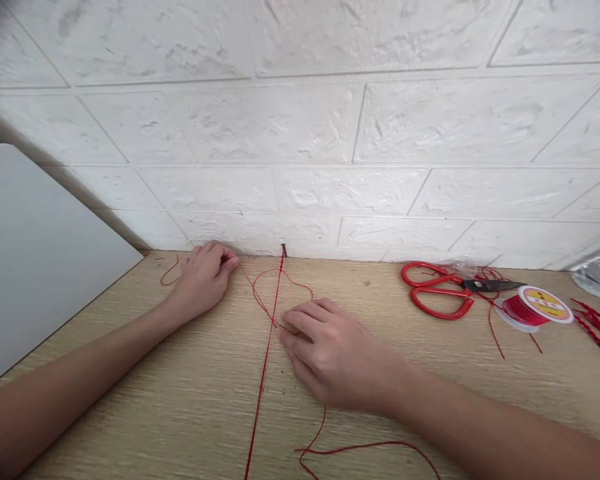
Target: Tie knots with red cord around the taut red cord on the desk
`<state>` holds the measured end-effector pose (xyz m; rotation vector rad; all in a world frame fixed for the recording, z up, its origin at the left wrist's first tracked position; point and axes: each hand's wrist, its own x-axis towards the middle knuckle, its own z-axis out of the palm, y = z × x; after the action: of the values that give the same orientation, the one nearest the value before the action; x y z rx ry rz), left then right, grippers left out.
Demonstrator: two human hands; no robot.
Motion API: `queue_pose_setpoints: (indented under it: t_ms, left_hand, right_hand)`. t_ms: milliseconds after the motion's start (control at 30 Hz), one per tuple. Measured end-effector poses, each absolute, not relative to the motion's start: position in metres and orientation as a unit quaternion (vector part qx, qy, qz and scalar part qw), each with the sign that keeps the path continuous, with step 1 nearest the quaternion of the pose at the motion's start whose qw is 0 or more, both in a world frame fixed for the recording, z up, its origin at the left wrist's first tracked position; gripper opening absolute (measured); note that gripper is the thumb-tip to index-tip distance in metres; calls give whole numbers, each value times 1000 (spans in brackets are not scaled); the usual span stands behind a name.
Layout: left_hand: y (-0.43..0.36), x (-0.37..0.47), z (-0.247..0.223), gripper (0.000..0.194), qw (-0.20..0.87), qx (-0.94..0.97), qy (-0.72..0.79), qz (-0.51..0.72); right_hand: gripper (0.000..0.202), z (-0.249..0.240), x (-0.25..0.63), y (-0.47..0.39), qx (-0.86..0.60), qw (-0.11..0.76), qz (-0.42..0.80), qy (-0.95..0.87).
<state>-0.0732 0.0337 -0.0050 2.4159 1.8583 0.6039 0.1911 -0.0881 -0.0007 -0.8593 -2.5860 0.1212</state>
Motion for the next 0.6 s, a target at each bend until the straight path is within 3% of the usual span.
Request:
queue_pose_setpoints:
  t_ms: [300,433,600]
  left_hand:
    - [35,-75,-4,17,21,752,618,228]
    - [28,-72,4,16,51,812,516,266]
    - [21,-71,12,14,117,880,420,189]
  right_hand:
    - [27,-4,193,-89,-306,207,56,-928]
    - [28,-3,192,-88,-306,212,55,-926]
    - [28,-1,192,-88,-306,214,53,-926]
